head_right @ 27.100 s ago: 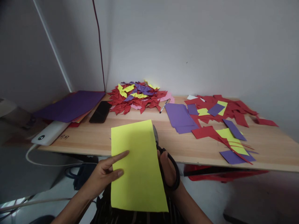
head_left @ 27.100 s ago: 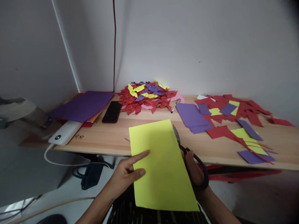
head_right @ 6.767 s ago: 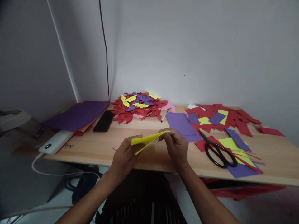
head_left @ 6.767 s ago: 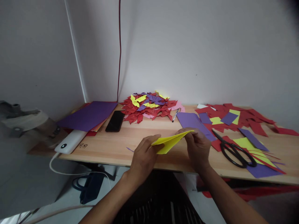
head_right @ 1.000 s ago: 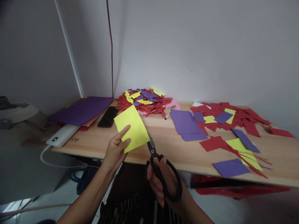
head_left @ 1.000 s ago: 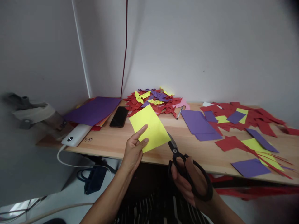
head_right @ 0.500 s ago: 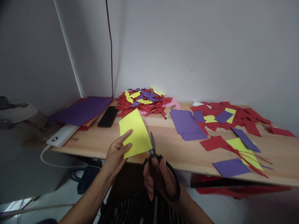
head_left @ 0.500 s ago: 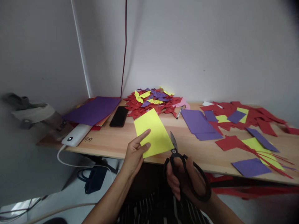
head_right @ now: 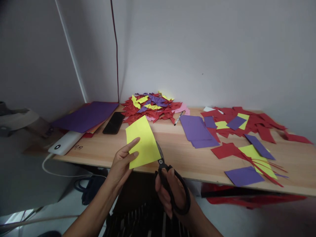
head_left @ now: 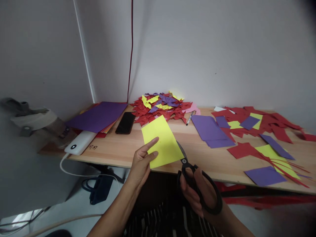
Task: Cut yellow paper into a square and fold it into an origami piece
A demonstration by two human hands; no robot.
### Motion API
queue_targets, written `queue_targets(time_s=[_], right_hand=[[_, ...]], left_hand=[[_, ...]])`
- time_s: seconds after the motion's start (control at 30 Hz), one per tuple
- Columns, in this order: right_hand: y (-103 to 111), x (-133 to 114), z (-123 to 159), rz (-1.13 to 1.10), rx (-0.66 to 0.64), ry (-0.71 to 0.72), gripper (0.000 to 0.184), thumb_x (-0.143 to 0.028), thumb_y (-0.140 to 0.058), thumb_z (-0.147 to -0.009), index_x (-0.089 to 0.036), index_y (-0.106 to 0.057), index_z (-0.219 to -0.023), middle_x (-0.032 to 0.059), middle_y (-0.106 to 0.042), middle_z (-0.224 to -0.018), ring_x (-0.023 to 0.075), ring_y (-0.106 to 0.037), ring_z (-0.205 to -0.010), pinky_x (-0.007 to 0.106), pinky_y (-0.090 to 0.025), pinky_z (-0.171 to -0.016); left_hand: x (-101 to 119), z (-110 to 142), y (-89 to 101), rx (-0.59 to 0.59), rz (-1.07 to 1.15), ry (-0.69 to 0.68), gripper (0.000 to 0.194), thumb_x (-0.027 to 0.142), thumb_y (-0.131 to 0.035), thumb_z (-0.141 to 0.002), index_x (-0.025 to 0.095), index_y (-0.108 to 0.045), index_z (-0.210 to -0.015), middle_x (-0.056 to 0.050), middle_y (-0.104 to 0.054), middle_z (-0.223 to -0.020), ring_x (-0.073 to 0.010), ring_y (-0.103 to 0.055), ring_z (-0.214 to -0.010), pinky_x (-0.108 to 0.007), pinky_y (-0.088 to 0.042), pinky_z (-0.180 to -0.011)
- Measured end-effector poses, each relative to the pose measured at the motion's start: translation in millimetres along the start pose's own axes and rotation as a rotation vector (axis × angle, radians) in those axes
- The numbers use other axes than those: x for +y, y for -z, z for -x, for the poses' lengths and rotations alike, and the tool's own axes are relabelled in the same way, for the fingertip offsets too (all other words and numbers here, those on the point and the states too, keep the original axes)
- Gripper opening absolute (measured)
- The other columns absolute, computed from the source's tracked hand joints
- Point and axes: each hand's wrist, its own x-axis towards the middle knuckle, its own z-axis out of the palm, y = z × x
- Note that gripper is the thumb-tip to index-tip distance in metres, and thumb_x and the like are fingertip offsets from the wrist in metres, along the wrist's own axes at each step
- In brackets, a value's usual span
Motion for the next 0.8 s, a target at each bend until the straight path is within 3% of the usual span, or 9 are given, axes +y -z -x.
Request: queue_targets(time_s=[0.33,0.6,0.8], right_hand=[[3.9,0.3,-9.5,-0.048,-0.207,0.032,0.07,-0.083,-0.043,-0.074,-0.015,-0.057,-0.078,-0.0051,-0.042,-0.053,0.0061,-0.04,-0.041,0.018,-0.039,-0.037],[-0.5,1.4,-12.2,-0.032,-0.141,0.081,0.069,-0.081,-0.039,-0.078,-0.014,-0.057,-0.078,-0.0043,-0.042,-0.054,0.0068,-0.04,-0.042,0.02,-0.041,-0.038],[-4.1,1.4,-8.8,0.036,-0.06,0.089,0.065,-0.078,-0.038,-0.082,-0.016,-0.054,-0.07,-0.0081,-0.035,-0.044,0.0036,-0.028,-0.031,0.015,-0.03,-0.027]], left_hand=[[2.6,-0.1,-0.9,0.081,-0.018,0.063,0.042,0.029,-0.081,-0.067,0.016,-0.074,-0.106,-0.013,-0.072,-0.111,-0.0265,-0.067,-0.105,-0.033,-0.051,-0.091],[-0.9,3.7,-1.2,0.077,-0.013,0.077,0.041,0.028,-0.082,-0.066,0.018,-0.075,-0.105,-0.012,-0.073,-0.106,-0.0242,-0.069,-0.098,-0.03,-0.052,-0.085],[-1.3,4.6,-0.1,0.078,-0.022,0.077,0.041,0.028,-0.082,-0.066,0.018,-0.075,-0.105,-0.012,-0.073,-0.109,-0.0253,-0.068,-0.099,-0.031,-0.052,-0.085]])
